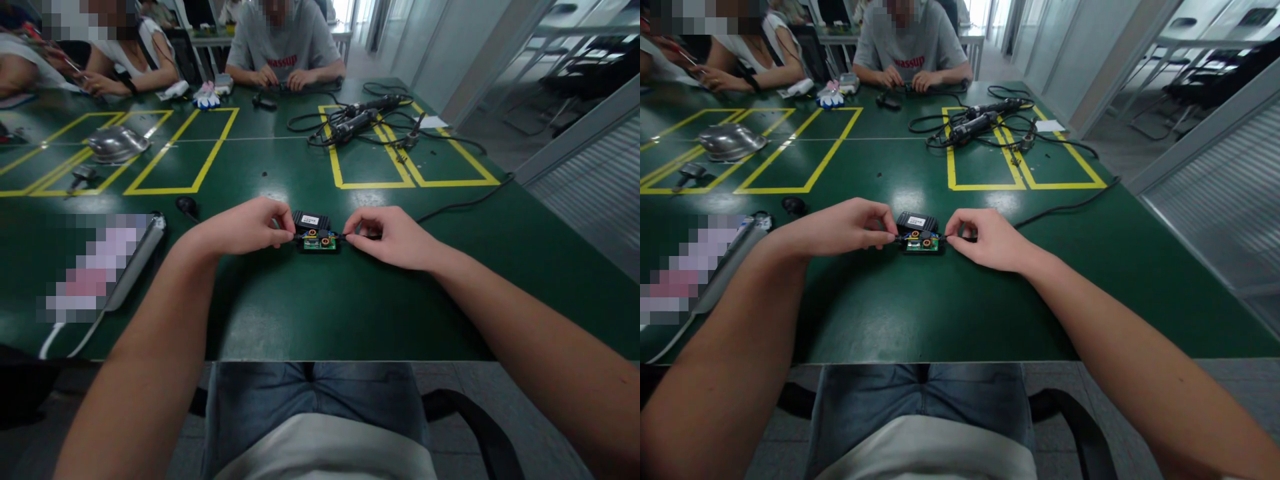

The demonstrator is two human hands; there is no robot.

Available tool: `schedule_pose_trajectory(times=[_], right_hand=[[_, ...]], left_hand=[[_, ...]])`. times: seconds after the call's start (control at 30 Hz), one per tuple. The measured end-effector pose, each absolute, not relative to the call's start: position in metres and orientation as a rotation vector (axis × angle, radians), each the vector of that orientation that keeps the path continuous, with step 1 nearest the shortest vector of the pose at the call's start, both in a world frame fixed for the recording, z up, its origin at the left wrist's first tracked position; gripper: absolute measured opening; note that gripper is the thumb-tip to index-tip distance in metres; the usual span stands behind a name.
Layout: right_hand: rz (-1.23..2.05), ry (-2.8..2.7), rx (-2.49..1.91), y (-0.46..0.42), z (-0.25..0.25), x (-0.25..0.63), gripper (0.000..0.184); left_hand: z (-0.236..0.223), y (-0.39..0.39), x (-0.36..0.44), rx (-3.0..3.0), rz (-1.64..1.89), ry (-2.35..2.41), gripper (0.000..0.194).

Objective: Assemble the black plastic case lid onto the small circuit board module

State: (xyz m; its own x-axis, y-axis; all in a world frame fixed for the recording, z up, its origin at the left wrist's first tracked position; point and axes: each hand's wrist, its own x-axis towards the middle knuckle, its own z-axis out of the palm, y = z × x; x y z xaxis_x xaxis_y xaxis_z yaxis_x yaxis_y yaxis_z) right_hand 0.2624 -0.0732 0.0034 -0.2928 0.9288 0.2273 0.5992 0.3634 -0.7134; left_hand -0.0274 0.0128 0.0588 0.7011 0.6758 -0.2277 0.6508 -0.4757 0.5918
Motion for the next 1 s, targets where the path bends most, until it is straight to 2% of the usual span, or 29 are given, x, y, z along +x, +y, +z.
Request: schedule_pose_trajectory(times=[0.47,1.0], right_hand=[[0.697,-1.998,-1.319,-0.073,0.0023,0.2625,0.014],[0.691,-2.046,-1.303,-0.0743,0.0029,0.2604,0.011]], left_hand=[[0.062,0.0148,-0.0318,2.22,0.044,1.002,0.014],[0.0567,0.0136,-0.0279,2.233,0.02,0.998,0.007]])
